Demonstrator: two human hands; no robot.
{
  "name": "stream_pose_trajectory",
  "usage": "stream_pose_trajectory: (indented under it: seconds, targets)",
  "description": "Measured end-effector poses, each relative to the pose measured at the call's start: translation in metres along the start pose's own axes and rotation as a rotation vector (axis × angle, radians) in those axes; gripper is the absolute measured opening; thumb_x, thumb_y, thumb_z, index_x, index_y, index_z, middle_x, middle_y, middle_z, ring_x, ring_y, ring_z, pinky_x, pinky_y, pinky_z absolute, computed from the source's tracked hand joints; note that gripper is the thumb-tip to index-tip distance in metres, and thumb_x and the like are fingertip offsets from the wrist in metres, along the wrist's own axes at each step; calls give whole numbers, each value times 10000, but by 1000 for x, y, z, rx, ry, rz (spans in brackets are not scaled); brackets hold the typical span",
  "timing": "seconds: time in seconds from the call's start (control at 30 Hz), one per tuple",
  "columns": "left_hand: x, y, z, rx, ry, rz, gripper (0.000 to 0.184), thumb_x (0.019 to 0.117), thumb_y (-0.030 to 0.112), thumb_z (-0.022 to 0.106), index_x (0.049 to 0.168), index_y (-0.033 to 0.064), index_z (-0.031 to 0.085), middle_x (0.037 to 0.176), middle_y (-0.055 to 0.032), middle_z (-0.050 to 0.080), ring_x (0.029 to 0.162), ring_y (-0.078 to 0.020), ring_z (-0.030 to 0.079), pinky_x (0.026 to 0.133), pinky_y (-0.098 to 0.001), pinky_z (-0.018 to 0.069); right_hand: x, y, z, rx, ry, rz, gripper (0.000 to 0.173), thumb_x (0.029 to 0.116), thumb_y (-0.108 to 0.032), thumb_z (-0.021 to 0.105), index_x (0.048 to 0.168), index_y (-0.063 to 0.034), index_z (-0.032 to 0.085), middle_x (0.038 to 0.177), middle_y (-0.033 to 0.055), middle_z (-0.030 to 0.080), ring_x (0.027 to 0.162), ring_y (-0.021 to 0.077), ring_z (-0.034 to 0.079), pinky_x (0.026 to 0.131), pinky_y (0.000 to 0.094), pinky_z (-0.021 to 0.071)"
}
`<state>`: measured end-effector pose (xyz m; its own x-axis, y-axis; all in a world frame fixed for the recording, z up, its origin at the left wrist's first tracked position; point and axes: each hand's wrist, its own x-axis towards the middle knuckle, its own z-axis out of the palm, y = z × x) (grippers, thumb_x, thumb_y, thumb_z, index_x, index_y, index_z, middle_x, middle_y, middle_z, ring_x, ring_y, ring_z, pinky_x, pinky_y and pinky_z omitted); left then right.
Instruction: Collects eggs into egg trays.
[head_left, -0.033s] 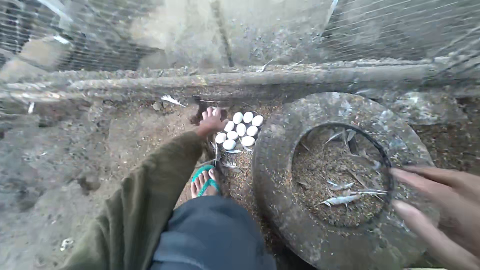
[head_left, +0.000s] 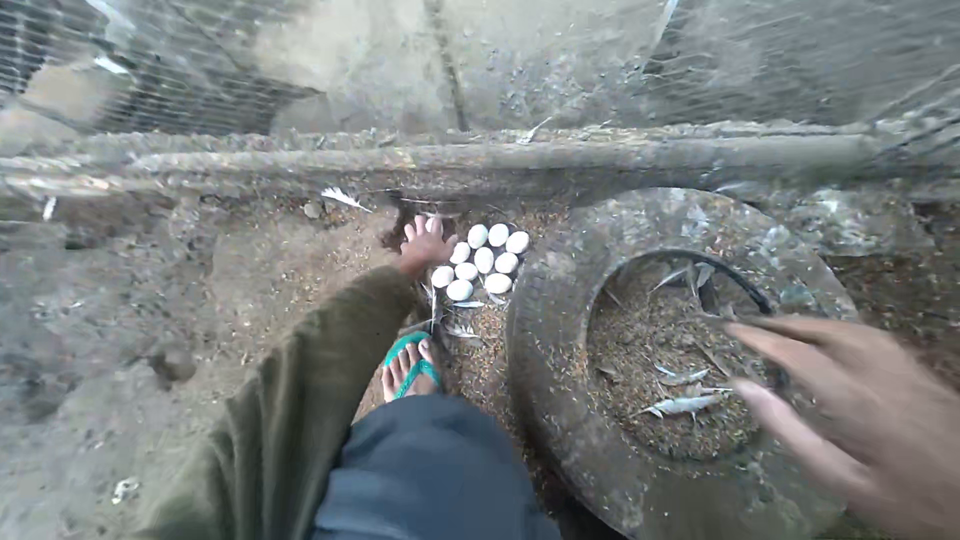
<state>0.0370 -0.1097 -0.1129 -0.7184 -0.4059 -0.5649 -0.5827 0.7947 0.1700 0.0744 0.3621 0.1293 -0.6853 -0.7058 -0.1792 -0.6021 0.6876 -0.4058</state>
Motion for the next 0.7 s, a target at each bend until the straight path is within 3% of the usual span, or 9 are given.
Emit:
stream_pose_trajectory:
  seconds: [0.07,0.17,0.27,0.33,0.43,0.53,0.63,0.7]
  targets:
    - [17,-3,15,-101,30,-49,741,1016,628,420,1609,196,317,1665,-287,122,1463,-586,215,1001,-796,338,70,-11,28,-28,-37,-25,489,1012,-385,498,1372,-85,636,1311,231,627,1206,445,608,947,599,527]
    - [32,12,31,-226,104,-65,741,984,687,428,1515,171,465,1626,-320,189,1433,-580,280,994,-791,354,168,-30,59,27,-355,124,466,1063,-373,515,1459,-132,567,1408,197,564,1309,381,547,1065,557,466]
    - [45,27,35,-227,132,27,713,953,717,470,1434,199,565,1585,-305,293,1414,-555,323,995,-774,359,249,-31,105,77,-461,203,430,1047,-307,555,1418,-93,591,1413,216,557,1328,393,524,1079,565,446]
    - [55,34,43,-207,110,130,695,929,733,497,1366,207,618,1554,-315,338,1372,-568,373,953,-757,416,288,-28,138,72,-478,234,418,1019,-280,597,1384,-76,609,1396,228,564,1308,408,538,1050,587,468]
    - [66,36,47,-118,28,215,636,905,722,554,1324,251,638,1561,-272,353,1388,-544,365,910,-747,439,329,-30,182,66,-463,277,437,932,-237,703,1320,-46,636,1372,262,561,1285,453,537,971,633,502]
    - [76,31,45,-67,-26,273,581,914,666,593,1336,268,630,1525,-263,398,1374,-536,386,884,-724,472,355,-37,210,36,-520,345,584,863,-199,772,1373,3,570,1439,294,482,1355,476,461,1013,619,484]
    - [85,26,37,-14,-110,395,541,913,494,700,1371,231,585,1482,-311,409,1339,-576,399,870,-713,497,365,-39,231,31,-504,371,770,786,-158,846,1441,32,487,1488,296,433,1384,492,418,1030,634,467]
    - [86,27,30,37,-149,454,579,902,410,741,1413,216,549,1512,-264,408,1349,-554,407,864,-700,515,368,-39,241,16,-492,369,883,749,-206,894,1481,11,449,1515,291,417,1397,496,404,1041,664,438]
